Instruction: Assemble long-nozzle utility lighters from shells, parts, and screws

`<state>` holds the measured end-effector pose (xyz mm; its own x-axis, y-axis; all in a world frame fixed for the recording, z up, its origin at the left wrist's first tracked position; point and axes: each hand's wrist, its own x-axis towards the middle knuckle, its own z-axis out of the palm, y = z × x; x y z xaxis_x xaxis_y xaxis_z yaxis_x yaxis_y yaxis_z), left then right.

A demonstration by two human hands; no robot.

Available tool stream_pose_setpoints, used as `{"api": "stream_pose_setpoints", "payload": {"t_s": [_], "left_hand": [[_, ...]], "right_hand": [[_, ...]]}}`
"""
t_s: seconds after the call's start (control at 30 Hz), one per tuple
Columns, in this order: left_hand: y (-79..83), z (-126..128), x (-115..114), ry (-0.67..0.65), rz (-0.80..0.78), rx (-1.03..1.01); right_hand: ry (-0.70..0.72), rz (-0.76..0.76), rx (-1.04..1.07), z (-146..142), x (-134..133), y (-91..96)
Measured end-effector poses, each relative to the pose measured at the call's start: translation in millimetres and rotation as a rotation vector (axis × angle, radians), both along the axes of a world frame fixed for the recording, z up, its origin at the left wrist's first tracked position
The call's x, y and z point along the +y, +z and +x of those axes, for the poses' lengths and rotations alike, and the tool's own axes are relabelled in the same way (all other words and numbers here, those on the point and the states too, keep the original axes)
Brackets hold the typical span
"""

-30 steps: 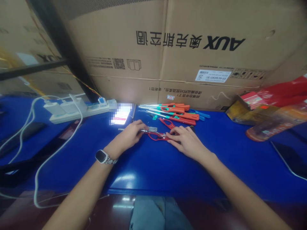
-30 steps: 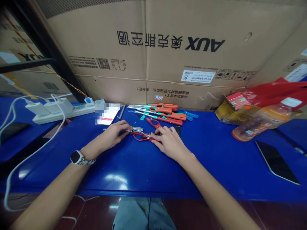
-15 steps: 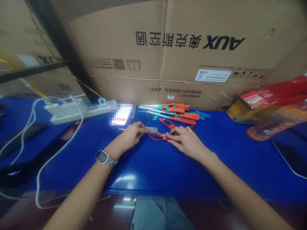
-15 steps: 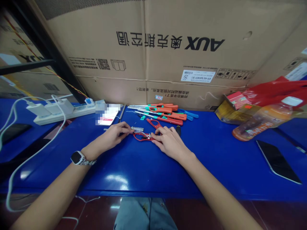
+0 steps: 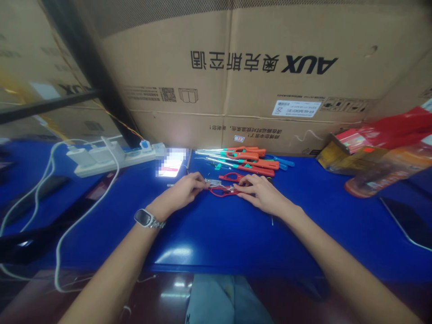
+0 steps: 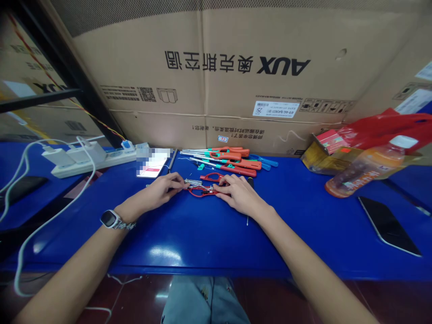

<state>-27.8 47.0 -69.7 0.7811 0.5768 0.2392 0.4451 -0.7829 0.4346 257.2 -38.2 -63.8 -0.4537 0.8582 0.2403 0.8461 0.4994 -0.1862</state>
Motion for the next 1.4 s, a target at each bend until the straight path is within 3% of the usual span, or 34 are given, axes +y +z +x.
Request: {"api": "stream_pose_setpoints", "payload": {"t_s": [0.27, 0.8, 0.97, 1.13, 1.4], "left_hand": [[0.9, -1, -7, -0.016, 0.075, 0.044], [-7.9, -10, 8, -0.023, 0.04, -0.089], [-5.2, -11, 7, -0.004, 0.039, -0.021], [6.0, 2, -11, 0.074, 0.116, 0.032], [4.7, 34, -14, -0.006, 0.194, 0.066]], "right_hand": [[0.006, -0.006, 0.021, 1, 0, -1.0], [0.02, 0.005, 0.041, 3, 2, -3.9], [0.027, 0.005, 0.045, 2, 3, -3.6], [0.022, 0.009, 0.044, 2, 3, -3.9], [0.024, 0.008, 0.061, 2, 3, -6.1]]}}
